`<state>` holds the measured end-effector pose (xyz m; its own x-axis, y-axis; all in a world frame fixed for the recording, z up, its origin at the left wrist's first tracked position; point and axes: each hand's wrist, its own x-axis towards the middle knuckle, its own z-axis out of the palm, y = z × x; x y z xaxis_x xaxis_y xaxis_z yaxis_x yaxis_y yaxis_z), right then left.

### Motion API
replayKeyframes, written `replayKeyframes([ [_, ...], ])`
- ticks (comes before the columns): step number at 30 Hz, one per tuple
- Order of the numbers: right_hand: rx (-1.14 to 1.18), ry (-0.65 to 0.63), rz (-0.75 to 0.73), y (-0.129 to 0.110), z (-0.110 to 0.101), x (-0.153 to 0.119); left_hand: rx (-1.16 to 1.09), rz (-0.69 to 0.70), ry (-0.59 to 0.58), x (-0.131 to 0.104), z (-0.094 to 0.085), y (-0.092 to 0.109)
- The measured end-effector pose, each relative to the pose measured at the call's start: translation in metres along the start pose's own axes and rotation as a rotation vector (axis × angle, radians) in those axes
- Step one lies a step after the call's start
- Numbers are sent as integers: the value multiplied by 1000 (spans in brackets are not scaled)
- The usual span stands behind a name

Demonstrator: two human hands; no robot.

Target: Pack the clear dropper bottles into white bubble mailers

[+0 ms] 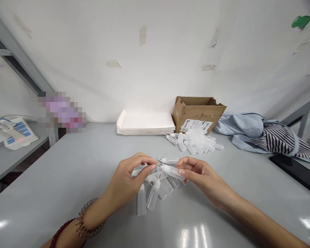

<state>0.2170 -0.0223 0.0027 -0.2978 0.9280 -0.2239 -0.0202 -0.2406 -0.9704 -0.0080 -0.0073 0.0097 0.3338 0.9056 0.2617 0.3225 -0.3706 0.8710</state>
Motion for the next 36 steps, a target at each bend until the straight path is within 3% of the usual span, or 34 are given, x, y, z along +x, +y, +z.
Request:
replayKeyframes([
  [9,-61,2,-13,-1,0,-2,80,121,10,0,1,-3],
  [19,-151,30,-25,-1,0,-3,243,399,48,0,6,-11],
  [25,-184,46,-25,0,1,-3,296,458,43,-1,8,-13],
  [36,-114,42,-24,-4,1,-6,171,487,57,-2,11,-14],
])
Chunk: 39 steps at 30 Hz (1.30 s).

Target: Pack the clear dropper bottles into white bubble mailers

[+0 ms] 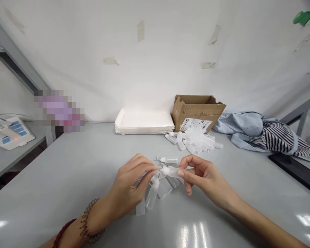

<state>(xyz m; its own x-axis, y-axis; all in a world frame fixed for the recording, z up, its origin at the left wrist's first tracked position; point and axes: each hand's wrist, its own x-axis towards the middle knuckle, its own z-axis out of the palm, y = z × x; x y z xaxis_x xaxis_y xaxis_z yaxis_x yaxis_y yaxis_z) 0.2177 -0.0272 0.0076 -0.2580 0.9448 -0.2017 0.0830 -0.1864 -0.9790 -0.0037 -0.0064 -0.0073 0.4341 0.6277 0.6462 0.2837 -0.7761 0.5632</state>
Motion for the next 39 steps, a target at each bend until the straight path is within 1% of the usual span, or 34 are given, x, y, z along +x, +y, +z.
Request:
replayKeyframes([
  [3,25,-27,8,1,1,0,-5,-18,22,1,-1,3],
  [7,40,-136,43,4,7,-1,42,-40,96,0,2,4],
  [9,25,-165,47,5,11,-2,64,-61,129,-1,4,4],
  [13,5,-150,36,4,13,-4,84,-107,161,-4,7,6],
  [17,-4,-128,22,4,12,-4,75,-102,152,-4,7,8],
  [24,-48,-139,22,2,13,-5,72,-109,157,-3,8,7],
  [28,-69,-135,24,1,15,-6,81,-78,167,-3,8,7],
  [34,-90,-132,17,3,16,-7,72,-29,150,-3,6,5],
  [39,-88,-120,23,3,18,-7,68,10,168,-4,7,4],
])
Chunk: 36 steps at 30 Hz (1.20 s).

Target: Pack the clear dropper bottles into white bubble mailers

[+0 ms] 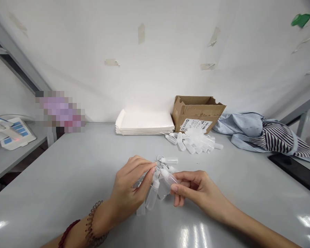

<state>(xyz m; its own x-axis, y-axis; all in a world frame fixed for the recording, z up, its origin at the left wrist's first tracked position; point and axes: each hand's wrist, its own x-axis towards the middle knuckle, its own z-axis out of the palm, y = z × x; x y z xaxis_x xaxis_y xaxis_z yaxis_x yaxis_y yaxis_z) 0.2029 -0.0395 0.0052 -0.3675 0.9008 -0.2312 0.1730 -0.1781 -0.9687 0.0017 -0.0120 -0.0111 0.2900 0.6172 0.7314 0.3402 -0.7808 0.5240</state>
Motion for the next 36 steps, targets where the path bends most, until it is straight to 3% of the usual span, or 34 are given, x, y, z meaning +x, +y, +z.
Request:
replayKeyframes([
  [11,20,-4,-35,1,0,-2,84,33,52,2,0,5],
  [36,7,17,-24,5,0,-1,101,55,48,3,1,5],
])
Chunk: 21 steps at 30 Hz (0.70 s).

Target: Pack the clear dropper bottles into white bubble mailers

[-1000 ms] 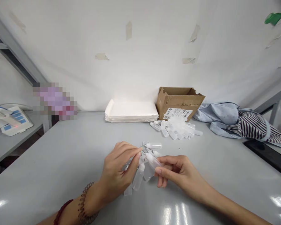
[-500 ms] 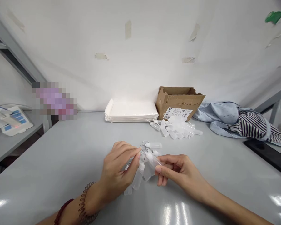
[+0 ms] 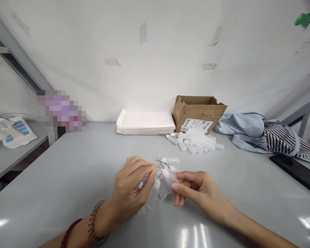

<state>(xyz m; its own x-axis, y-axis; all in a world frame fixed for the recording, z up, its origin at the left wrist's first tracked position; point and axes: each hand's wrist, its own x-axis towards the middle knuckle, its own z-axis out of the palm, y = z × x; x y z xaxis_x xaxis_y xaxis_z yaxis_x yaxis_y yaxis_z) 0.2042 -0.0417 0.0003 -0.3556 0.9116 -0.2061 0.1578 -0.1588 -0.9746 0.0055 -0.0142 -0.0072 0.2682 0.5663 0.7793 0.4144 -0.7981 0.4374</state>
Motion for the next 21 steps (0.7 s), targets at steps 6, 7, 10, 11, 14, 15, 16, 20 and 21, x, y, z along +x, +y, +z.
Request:
replayKeyframes([
  [6,6,3,-4,0,1,0,2,-1,-11,-1,0,-1],
  [7,5,4,-5,0,1,0,6,-4,-11,-1,0,0],
  [10,11,6,1,0,1,-1,11,-10,-8,-1,0,0],
  [11,13,7,5,0,1,-1,12,-13,-5,-1,0,0],
  [14,14,8,10,-1,1,0,6,-19,-1,-1,1,1],
  [15,14,8,9,-1,1,0,2,-21,0,-1,1,1],
  [16,16,7,6,0,1,0,-2,-21,-3,-1,2,0],
  [20,26,13,-3,1,2,0,-19,-20,-1,-2,2,0],
  [21,23,13,-6,1,2,-1,-21,-18,-1,-2,2,0],
])
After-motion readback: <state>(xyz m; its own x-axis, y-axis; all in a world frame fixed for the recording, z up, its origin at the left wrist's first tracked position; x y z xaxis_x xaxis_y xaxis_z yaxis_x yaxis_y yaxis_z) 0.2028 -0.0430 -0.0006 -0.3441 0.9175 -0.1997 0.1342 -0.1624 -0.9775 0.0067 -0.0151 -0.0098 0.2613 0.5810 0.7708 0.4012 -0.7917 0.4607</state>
